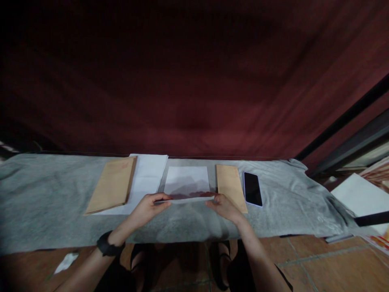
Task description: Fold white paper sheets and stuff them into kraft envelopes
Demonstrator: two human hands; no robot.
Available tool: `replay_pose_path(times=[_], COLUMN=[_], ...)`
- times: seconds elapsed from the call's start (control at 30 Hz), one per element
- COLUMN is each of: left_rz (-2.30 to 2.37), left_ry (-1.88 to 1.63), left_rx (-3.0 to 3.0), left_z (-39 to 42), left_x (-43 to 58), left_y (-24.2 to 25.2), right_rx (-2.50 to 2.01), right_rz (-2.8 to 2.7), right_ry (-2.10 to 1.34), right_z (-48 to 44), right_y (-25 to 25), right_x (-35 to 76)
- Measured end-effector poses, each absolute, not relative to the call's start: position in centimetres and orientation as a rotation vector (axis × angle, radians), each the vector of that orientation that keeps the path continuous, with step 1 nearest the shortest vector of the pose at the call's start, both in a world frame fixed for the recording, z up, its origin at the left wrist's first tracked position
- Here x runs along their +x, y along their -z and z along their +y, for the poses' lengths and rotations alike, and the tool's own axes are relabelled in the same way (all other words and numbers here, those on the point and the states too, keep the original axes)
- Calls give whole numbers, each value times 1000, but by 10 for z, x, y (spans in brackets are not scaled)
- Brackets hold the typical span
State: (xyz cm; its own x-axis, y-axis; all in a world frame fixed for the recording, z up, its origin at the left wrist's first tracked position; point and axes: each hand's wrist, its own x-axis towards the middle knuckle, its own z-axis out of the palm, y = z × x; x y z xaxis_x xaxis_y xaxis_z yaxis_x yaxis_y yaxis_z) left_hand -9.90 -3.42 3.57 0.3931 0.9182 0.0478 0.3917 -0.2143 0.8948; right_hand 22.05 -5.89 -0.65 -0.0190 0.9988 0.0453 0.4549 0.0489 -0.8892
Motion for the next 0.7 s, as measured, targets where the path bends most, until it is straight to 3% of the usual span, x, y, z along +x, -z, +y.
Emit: replay_pose_path(times=[0.4,0.7], left_rz=[1088,1138], left_ry=[-956,-1463], left_rx=[1371,1278], left_z=[2,-11], left_x=[-96,-71], left_y=[-25,-55], right_rx=[-1215,-1068], right_rz=[-1139,-983], right_ry=[-1082,-992], right_z=[-34,-36], right_y=[-17,-51], right_x=[202,205])
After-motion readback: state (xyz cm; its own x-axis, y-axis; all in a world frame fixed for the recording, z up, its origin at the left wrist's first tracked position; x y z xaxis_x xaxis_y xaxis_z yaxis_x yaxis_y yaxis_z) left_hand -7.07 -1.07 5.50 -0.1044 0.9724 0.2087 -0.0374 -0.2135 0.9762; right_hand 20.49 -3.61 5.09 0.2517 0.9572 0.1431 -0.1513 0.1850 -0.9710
